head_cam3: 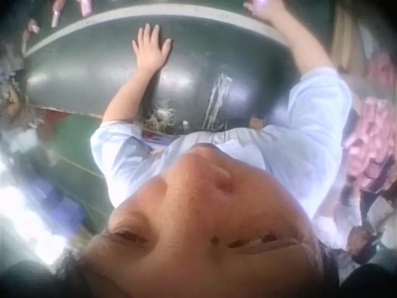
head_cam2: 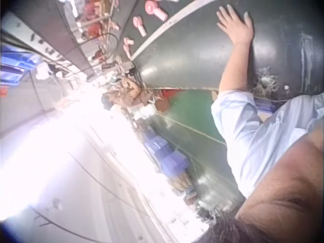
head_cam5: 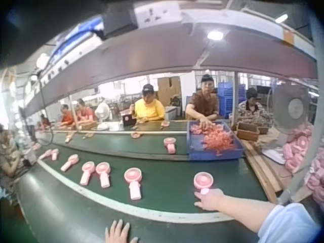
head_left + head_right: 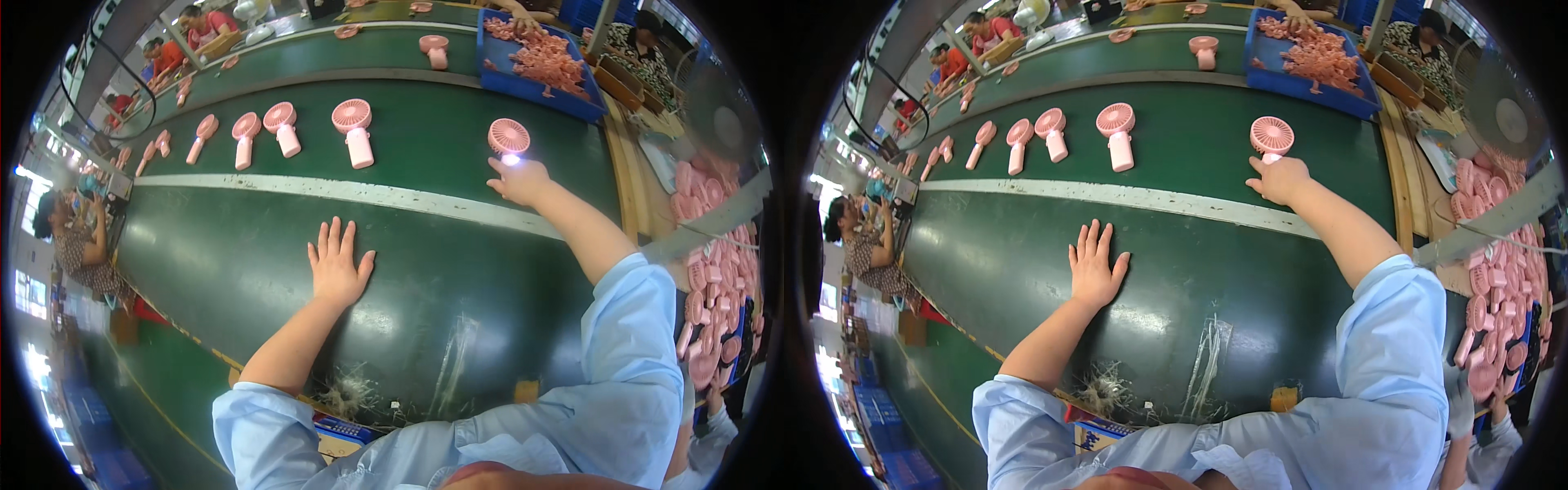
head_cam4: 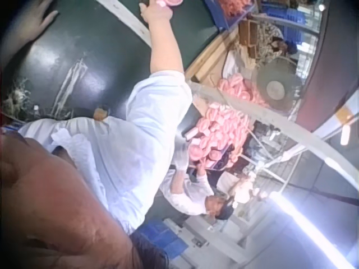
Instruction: Inspecting and testing small handheld rechargeable fans on an electronics assembly line.
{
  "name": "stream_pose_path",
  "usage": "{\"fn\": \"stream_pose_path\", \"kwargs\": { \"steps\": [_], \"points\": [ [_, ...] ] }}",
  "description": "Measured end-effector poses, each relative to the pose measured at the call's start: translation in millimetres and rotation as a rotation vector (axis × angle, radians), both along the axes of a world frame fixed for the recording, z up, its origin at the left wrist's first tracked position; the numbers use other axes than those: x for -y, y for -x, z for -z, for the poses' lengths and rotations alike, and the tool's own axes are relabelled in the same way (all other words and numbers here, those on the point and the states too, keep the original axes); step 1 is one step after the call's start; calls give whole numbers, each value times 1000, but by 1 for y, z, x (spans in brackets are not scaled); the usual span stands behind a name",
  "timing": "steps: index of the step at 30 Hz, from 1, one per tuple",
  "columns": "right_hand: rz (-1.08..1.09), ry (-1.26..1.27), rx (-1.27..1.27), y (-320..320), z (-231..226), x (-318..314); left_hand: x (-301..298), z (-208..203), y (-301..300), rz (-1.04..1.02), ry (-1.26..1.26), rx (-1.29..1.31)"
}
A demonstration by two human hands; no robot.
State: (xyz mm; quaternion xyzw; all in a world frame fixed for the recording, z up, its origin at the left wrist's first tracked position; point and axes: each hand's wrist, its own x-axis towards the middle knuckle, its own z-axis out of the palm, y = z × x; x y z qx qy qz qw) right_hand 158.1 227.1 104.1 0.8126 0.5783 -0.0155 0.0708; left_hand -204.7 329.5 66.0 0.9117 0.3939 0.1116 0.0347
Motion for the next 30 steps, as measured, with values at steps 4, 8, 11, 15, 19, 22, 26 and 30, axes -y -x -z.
{"fn": "stream_pose_path", "kwargs": {
  "steps": [4, 8, 11, 15, 19, 22, 26, 30],
  "points": [
    [83, -198, -191, -4, -2, 47, -14, 4, -4, 62, -39, 50],
    [-110, -364, -361, 77, -26, 119, -62, 6, -45, -68, -65, 133],
    [-334, -514, -270, 123, -1, 157, -101, -4, -99, -161, -98, 141],
    [-247, -621, -190, 152, 12, 170, -127, 1, -149, -316, -70, 24],
    [-200, -649, -234, 150, 16, 171, -171, 8, -157, -317, -414, -16],
    [-204, -638, -253, 142, 19, 176, -195, -20, -142, -460, -257, -128],
    [-218, -625, -242, 144, 22, 175, -225, -14, -112, -533, -44, -58],
    [-226, -646, -232, 149, 18, 176, -227, -34, -96, -353, 56, -212]
  ]
}}
